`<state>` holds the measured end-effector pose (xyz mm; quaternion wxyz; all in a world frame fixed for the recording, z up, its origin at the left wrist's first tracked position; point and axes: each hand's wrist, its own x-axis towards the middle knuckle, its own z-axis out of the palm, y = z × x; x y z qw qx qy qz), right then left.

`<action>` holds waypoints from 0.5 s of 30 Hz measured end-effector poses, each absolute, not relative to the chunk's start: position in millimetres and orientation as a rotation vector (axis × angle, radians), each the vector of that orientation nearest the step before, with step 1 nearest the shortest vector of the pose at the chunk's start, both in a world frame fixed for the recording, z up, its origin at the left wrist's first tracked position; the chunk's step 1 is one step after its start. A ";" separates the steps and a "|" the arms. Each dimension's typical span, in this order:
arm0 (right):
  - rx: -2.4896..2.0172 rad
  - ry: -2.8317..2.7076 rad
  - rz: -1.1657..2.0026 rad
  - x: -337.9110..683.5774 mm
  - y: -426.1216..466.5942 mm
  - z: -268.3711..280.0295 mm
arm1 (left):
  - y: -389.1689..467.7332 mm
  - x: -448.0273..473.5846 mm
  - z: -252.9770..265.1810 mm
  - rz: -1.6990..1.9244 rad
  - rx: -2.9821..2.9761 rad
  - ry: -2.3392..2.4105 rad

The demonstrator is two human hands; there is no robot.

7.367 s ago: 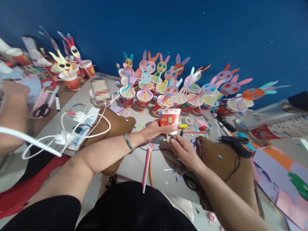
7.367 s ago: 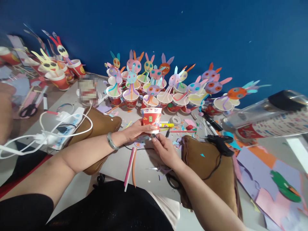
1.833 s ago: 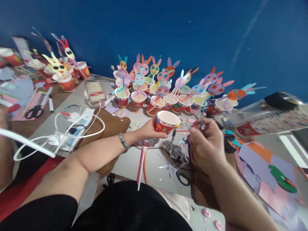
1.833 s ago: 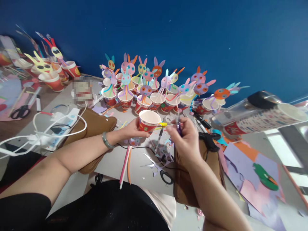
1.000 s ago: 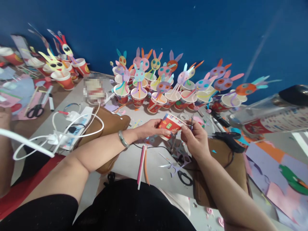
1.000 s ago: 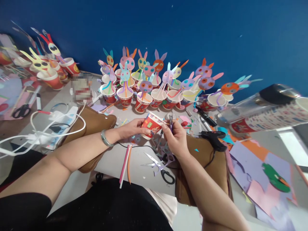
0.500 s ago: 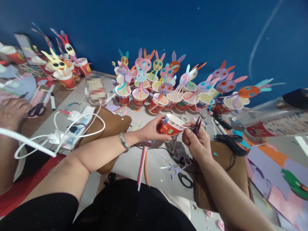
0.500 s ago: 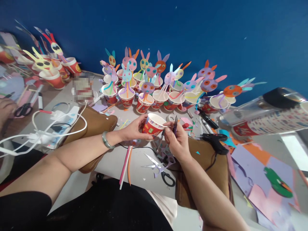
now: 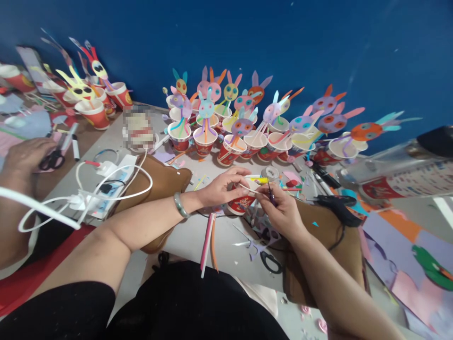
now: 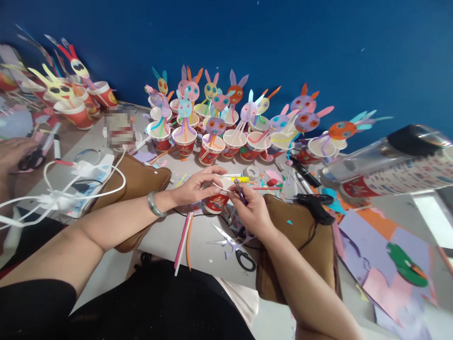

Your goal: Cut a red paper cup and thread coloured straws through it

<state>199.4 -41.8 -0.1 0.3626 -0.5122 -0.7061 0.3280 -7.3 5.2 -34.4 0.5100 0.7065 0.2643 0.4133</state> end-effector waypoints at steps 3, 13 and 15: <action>-1.332 -1.792 0.868 200.3 -41.4 -4.2 | 5.1 -5.7 -36.3 0.958 1.670 0.552; -1.342 -1.559 1.051 205.2 -39.7 -16.1 | 0.3 -8.0 -28.4 0.826 1.399 0.672; -1.353 -1.543 1.062 206.4 -39.7 -17.6 | -0.1 -8.9 -27.3 0.848 1.423 0.683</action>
